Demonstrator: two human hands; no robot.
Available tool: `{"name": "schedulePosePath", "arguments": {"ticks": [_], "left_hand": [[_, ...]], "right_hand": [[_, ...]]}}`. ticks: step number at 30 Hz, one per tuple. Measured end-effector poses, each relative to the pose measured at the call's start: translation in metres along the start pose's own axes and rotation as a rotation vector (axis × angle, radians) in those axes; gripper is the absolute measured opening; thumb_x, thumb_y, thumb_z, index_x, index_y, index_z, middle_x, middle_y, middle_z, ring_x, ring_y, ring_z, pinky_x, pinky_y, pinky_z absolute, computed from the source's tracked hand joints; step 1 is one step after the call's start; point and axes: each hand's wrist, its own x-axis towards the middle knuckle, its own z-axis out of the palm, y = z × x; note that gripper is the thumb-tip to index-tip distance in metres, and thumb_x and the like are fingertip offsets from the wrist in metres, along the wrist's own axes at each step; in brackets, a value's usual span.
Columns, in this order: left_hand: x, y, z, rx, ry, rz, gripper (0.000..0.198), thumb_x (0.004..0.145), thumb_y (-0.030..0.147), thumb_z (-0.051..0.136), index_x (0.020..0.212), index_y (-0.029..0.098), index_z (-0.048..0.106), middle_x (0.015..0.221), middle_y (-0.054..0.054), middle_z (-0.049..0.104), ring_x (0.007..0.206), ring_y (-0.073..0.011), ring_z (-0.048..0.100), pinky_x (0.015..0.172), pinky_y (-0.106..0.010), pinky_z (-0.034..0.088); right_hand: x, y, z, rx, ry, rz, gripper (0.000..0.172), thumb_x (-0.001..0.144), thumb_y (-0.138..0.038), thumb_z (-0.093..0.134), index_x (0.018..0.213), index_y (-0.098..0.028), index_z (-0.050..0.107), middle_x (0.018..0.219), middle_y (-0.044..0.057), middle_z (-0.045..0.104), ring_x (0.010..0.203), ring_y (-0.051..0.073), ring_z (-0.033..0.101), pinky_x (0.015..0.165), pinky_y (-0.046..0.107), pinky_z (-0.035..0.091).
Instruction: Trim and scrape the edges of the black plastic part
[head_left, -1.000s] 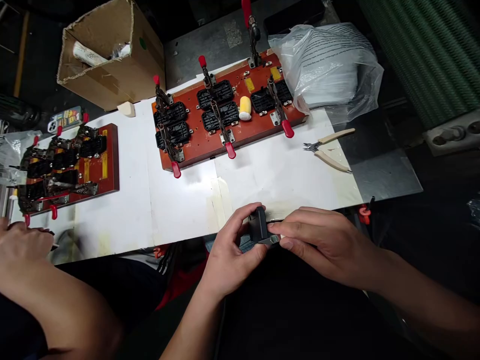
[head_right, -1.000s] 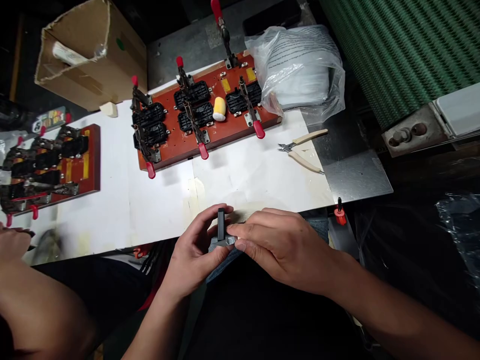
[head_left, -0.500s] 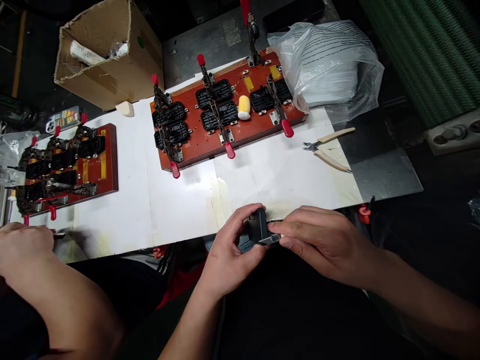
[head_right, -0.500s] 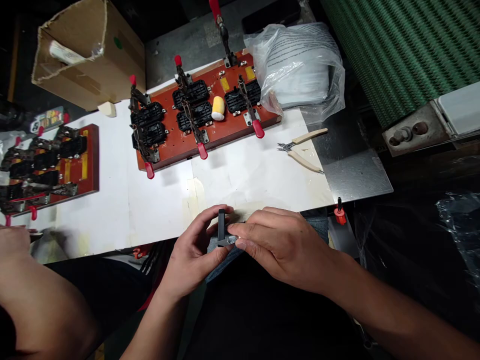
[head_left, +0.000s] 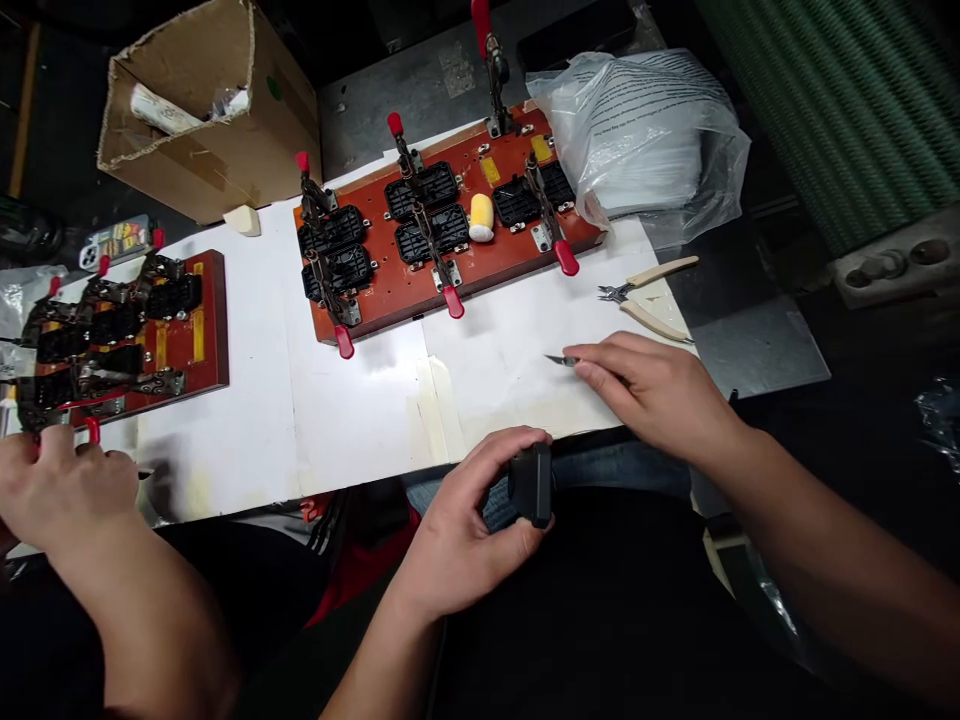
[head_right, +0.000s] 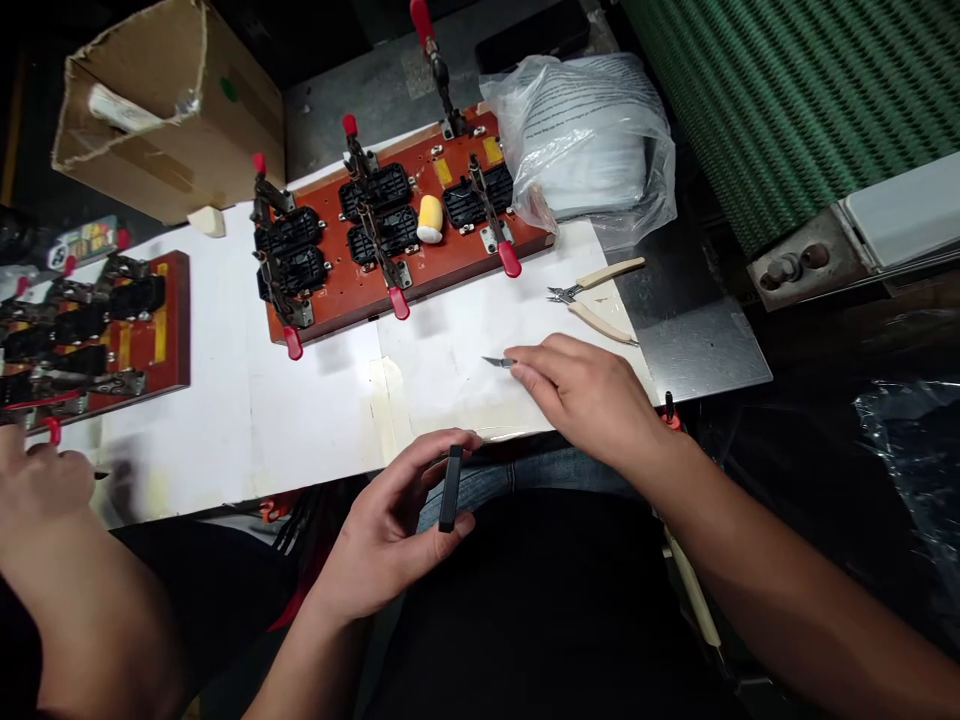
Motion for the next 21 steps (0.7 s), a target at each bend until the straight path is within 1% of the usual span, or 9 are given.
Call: {"name": "schedulePosePath", "arguments": {"ticks": [4,6,10,12,14,16,17,19,21], "left_hand": [[-0.003,0.000,0.000,-0.022,0.029,-0.019,0.064,0.090,0.012,0.075,0.145,0.038,0.056,0.148,-0.004,0.061,0.141,-0.0273,0.058,0.123,-0.046,0.044],[-0.004,-0.004,-0.002,-0.033,0.097,-0.069,0.061,0.091,0.022,0.078,0.145,0.038,0.056,0.148,-0.005,0.062,0.142,-0.0275,0.056,0.124,-0.047,0.041],[0.005,-0.022,-0.014,0.114,0.456,-0.274,0.075,0.087,0.051,0.081,0.152,0.035,0.047,0.139,-0.009,0.064,0.125,-0.0286,0.064,0.112,-0.051,0.049],[0.015,-0.028,-0.024,0.227,0.598,-0.306,0.078,0.090,0.061,0.073,0.156,0.031,0.043,0.133,-0.011,0.065,0.109,-0.0266,0.067,0.100,-0.049,0.055],[0.022,-0.032,-0.034,0.327,0.626,-0.274,0.076,0.097,0.063,0.060,0.160,0.027,0.038,0.121,-0.010,0.067,0.091,-0.0229,0.068,0.090,-0.046,0.058],[0.022,-0.034,-0.043,0.435,0.617,-0.229,0.071,0.102,0.060,0.053,0.161,0.025,0.035,0.117,-0.009,0.068,0.081,-0.0208,0.068,0.084,-0.044,0.060],[0.021,-0.036,-0.047,0.497,0.618,-0.201,0.069,0.102,0.058,0.053,0.161,0.025,0.034,0.123,-0.011,0.067,0.084,-0.0217,0.070,0.084,-0.045,0.061],[0.017,-0.040,-0.054,0.629,0.616,-0.120,0.065,0.103,0.052,0.055,0.159,0.026,0.035,0.149,-0.017,0.056,0.115,-0.0289,0.070,0.099,-0.051,0.060],[0.015,-0.046,-0.057,0.755,0.551,-0.037,0.069,0.101,0.046,0.061,0.161,0.026,0.032,0.170,-0.017,0.036,0.151,-0.0348,0.046,0.118,-0.058,0.048]], "right_hand": [[0.007,0.021,0.014,-0.125,0.072,-0.022,0.030,0.106,-0.032,0.058,0.127,-0.021,0.077,0.103,0.007,0.073,0.099,0.028,0.068,0.090,0.044,0.055],[0.007,0.022,0.018,-0.167,0.109,-0.054,0.030,0.105,-0.029,0.058,0.126,-0.019,0.076,0.105,0.010,0.070,0.104,0.031,0.064,0.094,0.049,0.054],[0.019,0.003,0.007,-0.068,0.180,-0.125,0.032,0.105,-0.026,0.057,0.133,-0.015,0.068,0.115,0.013,0.067,0.112,0.030,0.062,0.098,0.047,0.054],[0.043,-0.016,-0.006,-0.018,0.194,-0.205,0.031,0.106,-0.027,0.056,0.133,-0.017,0.066,0.118,0.012,0.068,0.114,0.027,0.063,0.100,0.042,0.053],[0.081,-0.040,-0.018,-0.060,0.151,-0.241,0.029,0.108,-0.030,0.051,0.131,-0.022,0.066,0.121,0.009,0.070,0.115,0.024,0.065,0.101,0.039,0.053],[0.131,-0.063,-0.024,-0.206,0.041,-0.147,0.032,0.110,-0.034,0.044,0.132,-0.024,0.064,0.125,0.008,0.072,0.115,0.025,0.068,0.100,0.040,0.054],[0.157,-0.072,-0.024,-0.292,-0.021,-0.063,0.034,0.110,-0.035,0.042,0.133,-0.023,0.064,0.126,0.010,0.073,0.115,0.028,0.069,0.098,0.042,0.054],[0.205,-0.082,-0.021,-0.397,-0.108,0.061,0.036,0.106,-0.037,0.049,0.129,-0.016,0.066,0.121,0.019,0.075,0.110,0.036,0.072,0.091,0.047,0.056],[0.236,-0.083,-0.014,-0.433,-0.168,0.100,0.034,0.098,-0.036,0.062,0.118,-0.009,0.070,0.111,0.025,0.077,0.103,0.041,0.074,0.086,0.049,0.057]]}}
